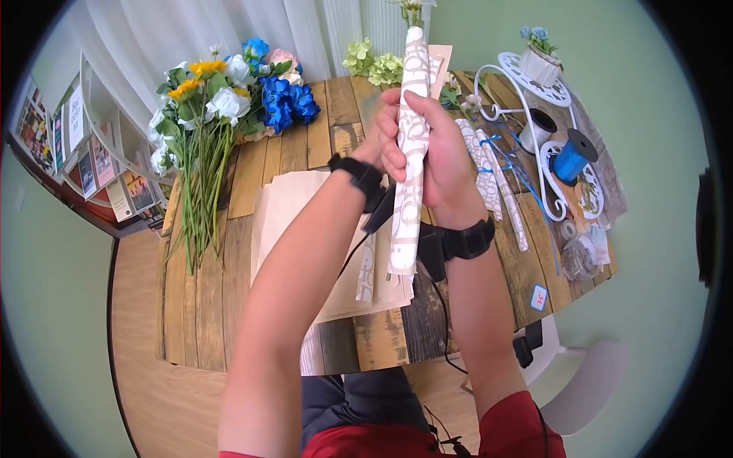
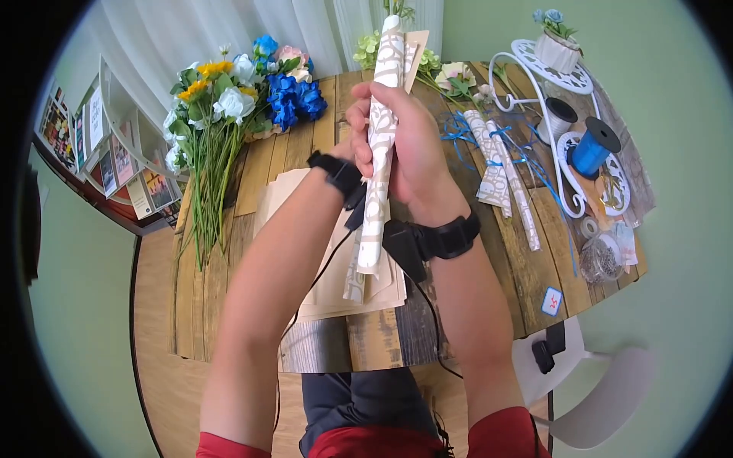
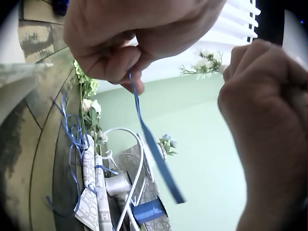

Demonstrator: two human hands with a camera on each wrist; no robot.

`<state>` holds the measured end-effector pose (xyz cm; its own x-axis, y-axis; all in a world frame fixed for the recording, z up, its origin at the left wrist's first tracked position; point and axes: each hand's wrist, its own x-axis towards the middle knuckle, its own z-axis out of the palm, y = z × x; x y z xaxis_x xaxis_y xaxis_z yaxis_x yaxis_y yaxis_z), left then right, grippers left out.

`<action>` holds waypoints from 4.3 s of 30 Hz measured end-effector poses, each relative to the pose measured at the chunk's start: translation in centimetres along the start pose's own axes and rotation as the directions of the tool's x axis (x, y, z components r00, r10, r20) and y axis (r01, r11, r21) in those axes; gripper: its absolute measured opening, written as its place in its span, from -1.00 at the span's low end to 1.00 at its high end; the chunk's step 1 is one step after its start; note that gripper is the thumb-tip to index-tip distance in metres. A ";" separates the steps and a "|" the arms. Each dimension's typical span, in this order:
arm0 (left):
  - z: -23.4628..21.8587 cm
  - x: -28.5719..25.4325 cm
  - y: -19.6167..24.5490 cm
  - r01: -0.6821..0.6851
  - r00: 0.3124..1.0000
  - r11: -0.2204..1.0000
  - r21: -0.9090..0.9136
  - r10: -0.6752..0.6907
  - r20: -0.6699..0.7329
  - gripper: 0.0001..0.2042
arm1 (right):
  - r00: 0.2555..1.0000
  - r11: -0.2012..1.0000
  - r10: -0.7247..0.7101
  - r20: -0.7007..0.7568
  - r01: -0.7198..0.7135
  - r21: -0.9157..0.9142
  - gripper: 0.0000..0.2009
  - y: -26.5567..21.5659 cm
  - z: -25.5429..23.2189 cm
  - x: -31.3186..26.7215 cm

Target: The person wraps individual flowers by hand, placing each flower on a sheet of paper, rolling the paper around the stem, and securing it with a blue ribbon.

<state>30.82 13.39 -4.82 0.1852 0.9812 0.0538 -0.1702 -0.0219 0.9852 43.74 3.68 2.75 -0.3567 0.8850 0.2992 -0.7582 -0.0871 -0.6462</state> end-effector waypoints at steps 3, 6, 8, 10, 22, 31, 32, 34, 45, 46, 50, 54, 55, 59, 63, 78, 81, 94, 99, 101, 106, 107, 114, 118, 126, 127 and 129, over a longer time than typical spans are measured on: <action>1.1 1.8 0.1 -0.112 0.992 0.990 0.090 0.117 -0.046 -0.72 | 0.988 0.984 -0.082 -0.134 0.059 -0.168 -0.74 -0.8 0.5 -0.3; 2.8 -2.9 4.6 -0.120 0.959 0.945 0.305 0.191 -0.212 -0.63 | 0.951 0.927 -0.237 -0.197 0.161 -0.338 -0.76 -0.5 -0.7 0.4; 1.8 -6.4 5.6 -0.144 0.978 0.986 0.079 0.154 -0.140 -0.54 | 0.890 0.831 -0.382 -0.248 0.214 -0.513 -0.75 -0.2 -1.2 0.7; 1.8 -10.7 6.0 -0.198 0.978 0.962 0.188 0.208 -0.033 -0.49 | 0.905 0.816 -0.353 -0.238 0.174 -0.552 -0.75 0.6 -2.4 1.3; -1.5 -20.4 3.3 -0.211 0.948 0.973 -0.093 0.180 -0.264 -0.48 | 0.973 0.938 0.061 -0.222 -0.132 -0.321 -0.67 8.2 -0.9 2.0; -4.8 -21.4 2.0 -0.121 0.825 0.669 0.733 0.478 -0.301 -0.62 | 0.964 0.826 0.250 -0.093 -0.263 -0.499 -0.73 8.9 -0.7 1.1; -4.9 -21.2 1.8 -0.092 0.819 0.544 0.834 0.518 -0.247 -0.57 | 0.954 0.720 0.270 -0.128 -0.289 -0.631 -0.72 8.8 -0.6 1.0; -4.1 -21.1 2.3 -0.102 0.829 0.561 0.821 0.504 -0.242 -0.53 | 0.943 0.593 0.288 -0.165 -0.311 -0.743 -0.71 9.1 -0.3 0.6; -6.0 -20.4 0.6 -0.093 0.788 0.785 0.612 0.434 -0.437 -0.64 | 0.926 0.610 0.366 -0.091 -0.313 -0.728 -0.65 8.5 0.8 0.0; -5.9 -20.4 0.7 -0.098 0.788 0.800 0.592 0.426 -0.444 -0.69 | 0.925 0.609 0.369 -0.090 -0.313 -0.729 -0.65 8.6 0.8 -0.1; -7.9 -20.3 0.0 -0.082 0.783 0.971 0.227 0.203 -0.588 -0.76 | 0.911 0.673 0.411 -0.036 -0.329 -0.662 -0.64 8.2 -0.5 0.4; -12.0 -21.9 -0.2 -0.004 0.756 0.989 0.147 0.099 -0.647 -0.77 | 0.909 0.471 0.381 -0.170 -0.349 -0.810 -0.72 6.4 -4.5 1.7; -13.0 -22.5 -0.1 0.103 0.765 0.979 0.173 0.033 -0.643 -0.78 | 0.894 0.230 0.397 -0.207 -0.315 -0.921 -0.74 5.8 -5.9 2.0; -15.4 -23.4 -1.0 0.352 0.805 0.782 0.515 0.028 -0.592 -0.75 | 0.796 0.170 0.537 -0.278 -0.424 -0.889 -0.77 4.7 -7.3 0.7; -13.6 -23.5 -0.3 0.377 0.807 0.193 0.906 0.411 -0.423 -0.72 | 0.809 -0.017 0.515 -0.283 -0.320 -0.947 -0.76 5.4 -8.2 0.8; -7.7 -19.8 0.8 0.327 0.937 0.315 0.891 -0.231 -0.263 -0.65 | 0.773 -0.076 0.502 -0.389 -0.408 -0.910 -0.75 6.5 -9.5 0.9; -8.6 -21.6 0.5 0.255 0.966 0.426 0.868 -0.079 -0.245 -0.74 | 0.768 -0.040 0.506 -0.393 -0.435 -0.900 -0.74 6.6 -9.7 0.7; -26.1 -11.1 11.5 0.452 0.664 0.128 0.883 0.612 -0.429 -0.73 | 0.757 -0.070 0.456 -0.468 -0.494 -0.867 -0.75 6.8 -8.6 0.8; -29.0 -9.2 9.5 0.608 0.723 0.008 0.794 0.407 -0.558 -0.72 | 0.788 -0.085 0.412 -0.458 -0.467 -0.880 -0.70 7.0 -10.2 0.8; -29.1 -9.3 9.0 0.612 0.703 0.034 0.790 0.434 -0.563 -0.72 | 0.815 -0.111 0.393 -0.425 -0.417 -0.902 -0.67 7.0 -10.6 1.0; -27.5 -11.2 9.5 0.633 0.645 0.104 0.767 0.478 -0.597 -0.72 | 0.789 -0.096 0.423 -0.444 -0.449 -0.889 -0.81 7.1 -10.8 1.0; -28.0 -11.6 9.2 0.620 0.678 0.082 0.780 0.444 -0.586 -0.73 | 0.792 -0.093 0.426 -0.437 -0.443 -0.892 -0.81 7.1 -10.8 1.1; -29.0 -12.0 8.2 0.498 0.613 0.253 0.829 0.573 -0.544 -0.74 | 0.828 -0.102 0.379 -0.413 -0.407 -0.908 -0.75 7.0 -10.9 0.8; -29.1 -11.4 8.2 0.517 0.706 0.182 0.836 0.462 -0.537 -0.75 | 0.815 -0.215 0.379 -0.438 -0.383 -0.898 -0.76 6.8 -10.4 1.0; -29.2 -11.2 8.2 0.543 0.597 0.251 0.801 0.555 -0.579 -0.74 | 0.815 -0.128 0.394 -0.424 -0.408 -0.904 -0.76 7.0 -11.0 0.9; -29.3 -11.2 8.3 0.544 0.520 0.290 0.787 0.620 -0.588 -0.74 | 0.810 -0.140 0.398 -0.431 -0.411 -0.901 -0.76 6.9 -10.8 0.9; -30.6 -11.0 8.1 0.560 0.500 0.298 0.773 0.622 -0.602 -0.75 | 0.807 -0.149 0.396 -0.439 -0.415 -0.898 -0.76 6.8 -10.4 0.9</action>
<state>-2.20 8.28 -2.44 -0.5964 0.5923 0.5418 0.8010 0.3949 0.4500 43.98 8.62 -8.69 -0.3488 0.8799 -0.3226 0.7511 0.0566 -0.6577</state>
